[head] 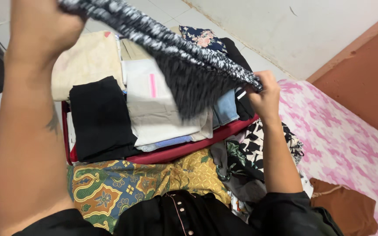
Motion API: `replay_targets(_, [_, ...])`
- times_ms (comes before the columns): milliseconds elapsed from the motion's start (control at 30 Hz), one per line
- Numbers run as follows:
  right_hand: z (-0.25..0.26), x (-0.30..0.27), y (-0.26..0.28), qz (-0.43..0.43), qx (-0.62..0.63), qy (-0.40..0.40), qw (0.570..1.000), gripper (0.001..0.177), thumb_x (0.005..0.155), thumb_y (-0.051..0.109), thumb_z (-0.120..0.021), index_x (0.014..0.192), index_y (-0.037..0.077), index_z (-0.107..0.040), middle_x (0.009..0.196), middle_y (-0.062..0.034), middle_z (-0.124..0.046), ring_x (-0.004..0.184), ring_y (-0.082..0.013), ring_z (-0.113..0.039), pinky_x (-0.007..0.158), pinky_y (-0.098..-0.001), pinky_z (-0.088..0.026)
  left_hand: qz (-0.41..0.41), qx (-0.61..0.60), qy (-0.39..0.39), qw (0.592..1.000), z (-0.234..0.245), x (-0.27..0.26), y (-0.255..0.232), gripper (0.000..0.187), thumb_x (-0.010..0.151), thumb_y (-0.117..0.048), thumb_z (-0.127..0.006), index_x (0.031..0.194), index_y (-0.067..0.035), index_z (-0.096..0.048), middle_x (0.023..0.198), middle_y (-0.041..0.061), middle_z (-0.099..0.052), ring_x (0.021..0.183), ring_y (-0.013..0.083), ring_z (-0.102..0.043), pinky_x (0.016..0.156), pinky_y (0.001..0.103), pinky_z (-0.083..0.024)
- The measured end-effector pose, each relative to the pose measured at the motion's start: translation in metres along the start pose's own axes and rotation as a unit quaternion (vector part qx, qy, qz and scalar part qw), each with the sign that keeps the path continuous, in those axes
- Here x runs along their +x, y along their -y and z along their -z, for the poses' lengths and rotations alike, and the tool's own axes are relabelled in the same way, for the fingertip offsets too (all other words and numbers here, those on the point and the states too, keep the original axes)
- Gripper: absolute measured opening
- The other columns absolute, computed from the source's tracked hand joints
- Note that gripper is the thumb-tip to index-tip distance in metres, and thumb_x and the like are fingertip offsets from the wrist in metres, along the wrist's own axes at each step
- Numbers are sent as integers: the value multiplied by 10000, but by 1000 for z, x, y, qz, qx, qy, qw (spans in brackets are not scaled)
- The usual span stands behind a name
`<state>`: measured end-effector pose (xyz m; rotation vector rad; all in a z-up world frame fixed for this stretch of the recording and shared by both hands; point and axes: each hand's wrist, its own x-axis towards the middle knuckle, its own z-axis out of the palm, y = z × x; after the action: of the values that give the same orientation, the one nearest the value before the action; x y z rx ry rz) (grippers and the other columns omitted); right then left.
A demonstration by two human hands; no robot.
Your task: The person picks up several pieces of folded clothing from a bed and places them into a suitcase on the floor, smoothing each item by hand as it is packed.
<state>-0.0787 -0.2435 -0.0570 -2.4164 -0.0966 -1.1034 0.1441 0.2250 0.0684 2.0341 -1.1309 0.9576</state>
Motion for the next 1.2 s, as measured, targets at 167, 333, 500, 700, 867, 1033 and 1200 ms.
replay_targets(167, [-36, -21, -15, 90, -54, -36, 994, 381, 701, -101, -622, 1047, 60, -633, 1039, -103, -674, 1048, -328, -648, 936, -415, -516, -10, 6, 11, 1000, 18, -79, 1, 416, 767, 177, -633, 1016, -134, -753, 1188, 42, -756, 1277, 234, -580, 1259, 438, -230])
replay_targets(333, [-100, -118, -45, 124, 2, 90, 988, 496, 541, -96, -647, 1013, 57, -655, 1063, -117, -666, 1092, -340, -613, 972, -475, -450, 111, 48, 87, 989, -25, -223, -9, 511, 640, 144, -733, 978, -237, -770, 1272, -48, -730, 1415, 308, -464, 1269, 521, -162])
replay_targets(500, [-128, -171, -48, 56, 129, 80, 987, 458, 676, -8, -766, 1111, 60, -639, 1289, -164, -611, 1313, -387, -537, 1112, -482, -442, 182, 30, 58, 981, -36, -294, -29, 445, 649, 116, -705, 972, -187, -747, 1261, -79, -690, 1330, 304, -485, 1190, 536, -266])
replay_targets(700, [-123, -152, -43, 53, 137, 90, 985, 395, 655, 4, -695, 1030, 127, -724, 1279, -135, -678, 1397, -418, -486, 1186, -518, -373, 359, -139, 116, 916, -22, -280, -33, 700, 631, 196, -448, 1114, -199, -765, 1328, -55, -694, 1230, 229, -667, 877, 266, -510])
replay_targets(867, [-135, -118, -56, -13, 309, 84, 947, 361, 695, 81, -479, 1006, 94, -661, 1159, -103, -747, 1390, -326, -564, 1289, -554, -263, 290, -275, 51, 915, -27, -271, -28, 607, 576, 174, -399, 1044, -39, -721, 1354, 93, -665, 1304, 248, -608, 1004, 301, -462])
replay_targets(1033, [-179, -68, -70, -141, 341, 114, 922, 284, 811, 88, -510, 1048, 38, -657, 1124, -121, -712, 1138, -250, -647, 1154, -423, -410, 277, -283, 8, 918, -39, -273, -22, 314, 770, 124, -523, 993, -13, -698, 1263, 98, -660, 1172, 203, -630, 994, 286, -495])
replay_targets(1200, [-215, -3, -40, -218, 139, 137, 956, 380, 837, 116, -709, 1190, 59, -581, 1160, -104, -651, 1164, -287, -626, 1012, -390, -481, 285, -276, -31, 917, -48, -274, -20, 306, 753, 65, -492, 978, -12, -684, 1231, 102, -653, 1082, 191, -612, 958, 278, -483])
